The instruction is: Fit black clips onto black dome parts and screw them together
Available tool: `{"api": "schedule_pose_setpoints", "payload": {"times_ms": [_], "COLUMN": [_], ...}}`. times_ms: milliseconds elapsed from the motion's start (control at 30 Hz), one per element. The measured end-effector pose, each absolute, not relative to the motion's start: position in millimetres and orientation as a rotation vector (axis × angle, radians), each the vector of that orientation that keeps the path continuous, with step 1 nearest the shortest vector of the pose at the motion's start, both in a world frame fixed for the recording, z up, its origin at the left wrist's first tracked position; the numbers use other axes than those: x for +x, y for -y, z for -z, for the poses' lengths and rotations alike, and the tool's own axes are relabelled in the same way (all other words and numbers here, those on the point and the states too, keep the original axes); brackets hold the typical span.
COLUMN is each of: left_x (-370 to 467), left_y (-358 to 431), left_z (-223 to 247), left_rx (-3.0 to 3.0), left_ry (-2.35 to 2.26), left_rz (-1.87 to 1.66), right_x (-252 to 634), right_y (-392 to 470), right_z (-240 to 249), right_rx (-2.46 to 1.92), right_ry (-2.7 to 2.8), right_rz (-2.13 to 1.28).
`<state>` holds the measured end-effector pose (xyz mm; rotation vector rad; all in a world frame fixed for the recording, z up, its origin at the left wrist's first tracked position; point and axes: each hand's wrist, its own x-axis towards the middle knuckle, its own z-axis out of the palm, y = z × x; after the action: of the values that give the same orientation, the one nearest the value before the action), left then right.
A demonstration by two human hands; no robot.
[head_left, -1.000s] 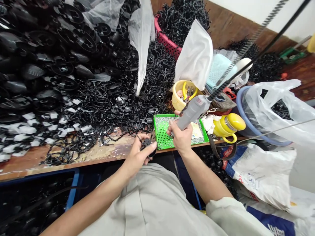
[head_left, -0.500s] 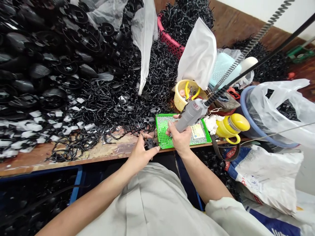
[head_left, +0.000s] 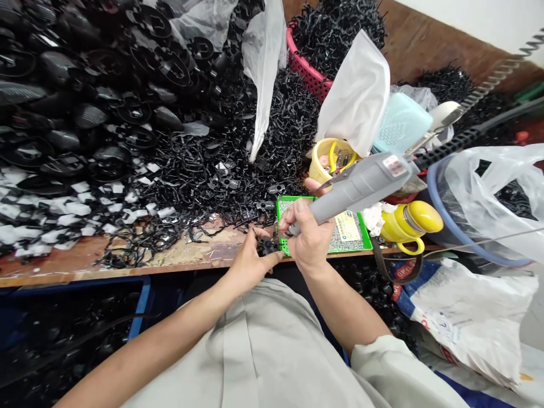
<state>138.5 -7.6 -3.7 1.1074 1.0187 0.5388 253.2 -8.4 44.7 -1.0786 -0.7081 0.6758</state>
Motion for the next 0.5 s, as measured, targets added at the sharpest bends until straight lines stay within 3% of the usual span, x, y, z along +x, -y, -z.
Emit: {"api": "schedule_pose_setpoints", "payload": {"times_ms": [500], "left_x": [134.6], "left_y": [12.9], "left_z": [14.8], "left_rx": [1.337], "left_ry": [-0.992], "left_rz": [-0.694], "right_x": [231.9], "right_y": [10.3], "right_z": [-35.6], "right_rx": [-1.062], "right_ry": [0.754], "right_rz": [-0.816]}}
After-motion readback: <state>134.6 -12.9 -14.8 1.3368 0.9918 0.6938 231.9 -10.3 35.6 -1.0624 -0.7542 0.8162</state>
